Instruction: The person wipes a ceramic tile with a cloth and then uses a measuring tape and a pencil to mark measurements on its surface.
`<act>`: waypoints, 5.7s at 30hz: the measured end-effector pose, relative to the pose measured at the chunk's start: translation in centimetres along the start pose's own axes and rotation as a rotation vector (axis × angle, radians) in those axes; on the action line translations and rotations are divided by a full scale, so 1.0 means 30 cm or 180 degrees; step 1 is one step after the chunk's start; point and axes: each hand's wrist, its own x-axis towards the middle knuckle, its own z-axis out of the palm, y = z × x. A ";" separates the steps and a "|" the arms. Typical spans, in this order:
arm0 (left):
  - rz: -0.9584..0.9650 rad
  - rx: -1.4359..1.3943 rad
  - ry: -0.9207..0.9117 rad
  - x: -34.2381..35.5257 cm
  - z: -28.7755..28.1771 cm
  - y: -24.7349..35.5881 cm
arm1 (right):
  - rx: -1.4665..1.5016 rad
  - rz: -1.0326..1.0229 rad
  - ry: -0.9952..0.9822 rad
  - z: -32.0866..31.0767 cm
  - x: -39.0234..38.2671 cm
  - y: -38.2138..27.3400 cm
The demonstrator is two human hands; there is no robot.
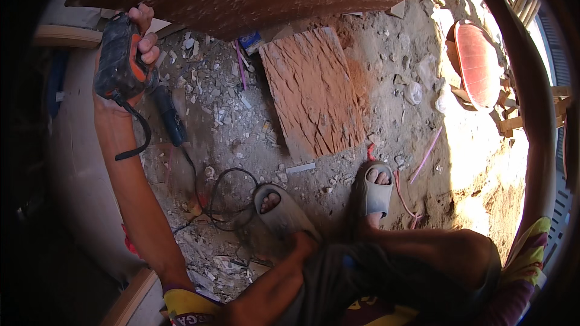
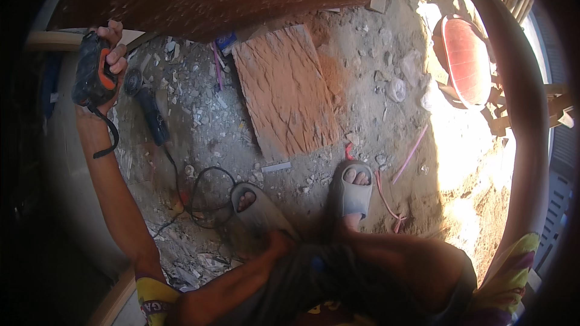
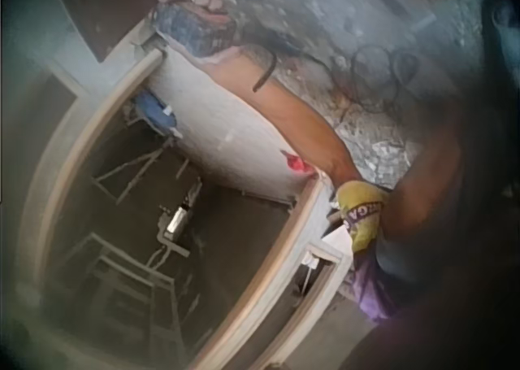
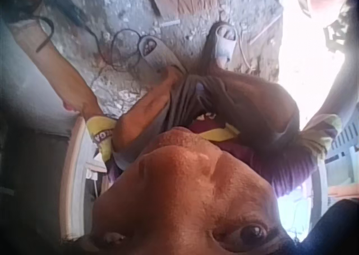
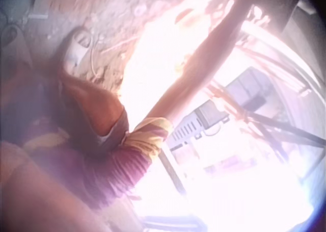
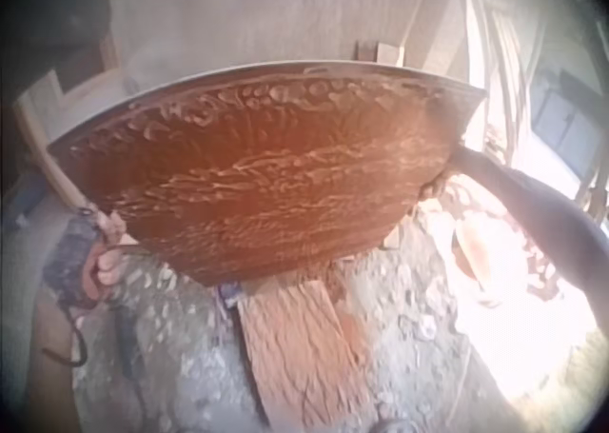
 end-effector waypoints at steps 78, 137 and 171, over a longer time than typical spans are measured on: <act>-0.1881 0.3286 0.0771 -0.565 -0.261 -0.691 | 0.1159 0.0342 0.0786 0.985 -0.524 0.142; -0.1290 0.5030 0.0357 0.623 0.375 -0.651 | 0.3257 -0.0290 0.1028 0.599 -0.228 -0.076; -0.1980 0.5047 0.1155 0.578 -0.342 -0.276 | 0.5667 -0.0301 0.0072 0.518 -0.215 -0.168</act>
